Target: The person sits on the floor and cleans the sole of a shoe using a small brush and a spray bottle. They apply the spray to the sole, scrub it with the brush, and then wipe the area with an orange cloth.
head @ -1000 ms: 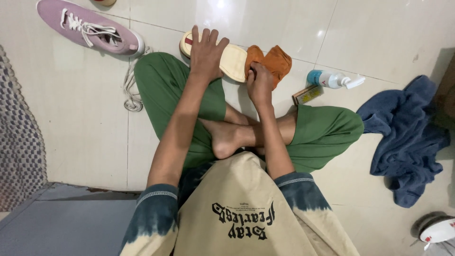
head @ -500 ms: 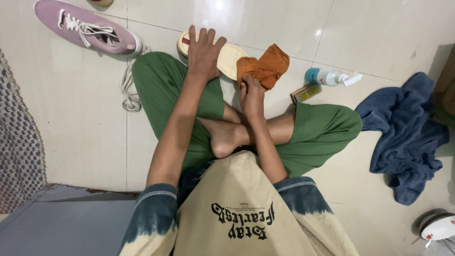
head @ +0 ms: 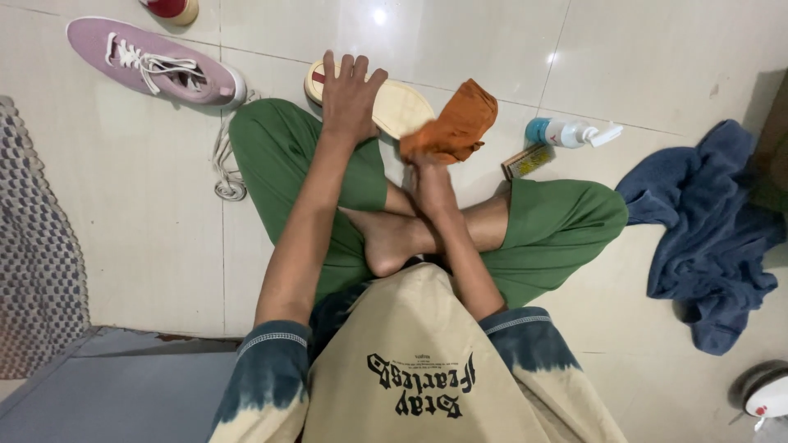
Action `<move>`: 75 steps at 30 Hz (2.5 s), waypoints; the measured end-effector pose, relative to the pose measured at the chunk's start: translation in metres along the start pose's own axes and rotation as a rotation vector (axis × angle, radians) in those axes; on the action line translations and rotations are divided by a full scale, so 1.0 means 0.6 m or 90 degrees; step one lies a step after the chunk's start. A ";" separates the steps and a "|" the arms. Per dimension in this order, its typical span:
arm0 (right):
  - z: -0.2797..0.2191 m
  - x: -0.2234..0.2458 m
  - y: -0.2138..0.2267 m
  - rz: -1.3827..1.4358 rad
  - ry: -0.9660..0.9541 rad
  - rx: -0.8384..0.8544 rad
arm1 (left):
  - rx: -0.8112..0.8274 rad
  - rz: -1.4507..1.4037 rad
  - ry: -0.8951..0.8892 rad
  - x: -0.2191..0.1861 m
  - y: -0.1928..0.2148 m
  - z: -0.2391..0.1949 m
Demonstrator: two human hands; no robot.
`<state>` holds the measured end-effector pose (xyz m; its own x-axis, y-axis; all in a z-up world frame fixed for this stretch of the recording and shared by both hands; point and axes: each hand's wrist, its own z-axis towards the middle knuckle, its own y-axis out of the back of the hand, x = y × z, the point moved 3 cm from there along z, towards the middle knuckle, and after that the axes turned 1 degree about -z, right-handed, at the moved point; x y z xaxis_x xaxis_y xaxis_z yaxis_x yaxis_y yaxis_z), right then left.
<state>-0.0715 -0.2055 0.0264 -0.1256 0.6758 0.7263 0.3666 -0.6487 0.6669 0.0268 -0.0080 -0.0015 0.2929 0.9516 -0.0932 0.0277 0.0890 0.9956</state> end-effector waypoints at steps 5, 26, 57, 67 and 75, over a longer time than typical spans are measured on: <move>-0.012 -0.021 -0.001 -0.008 -0.020 0.021 | -0.006 -0.040 -0.012 0.012 -0.002 0.006; 0.036 -0.066 0.081 -0.054 -0.134 -0.066 | 0.012 -0.025 -0.008 0.000 0.004 -0.009; 0.075 -0.055 0.050 -0.109 -0.074 -0.324 | -0.090 0.074 -0.017 -0.019 0.050 -0.036; 0.056 -0.032 0.042 -0.169 0.107 -0.351 | -0.095 0.050 -0.022 -0.021 0.053 -0.034; 0.022 -0.069 0.046 -0.136 0.084 -0.165 | -0.108 0.043 -0.020 -0.020 0.054 -0.035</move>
<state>-0.0437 -0.2468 0.0126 -0.2981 0.7656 0.5701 0.0751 -0.5766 0.8135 0.0040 -0.0102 0.0322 0.3181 0.9478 -0.0231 -0.1537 0.0756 0.9852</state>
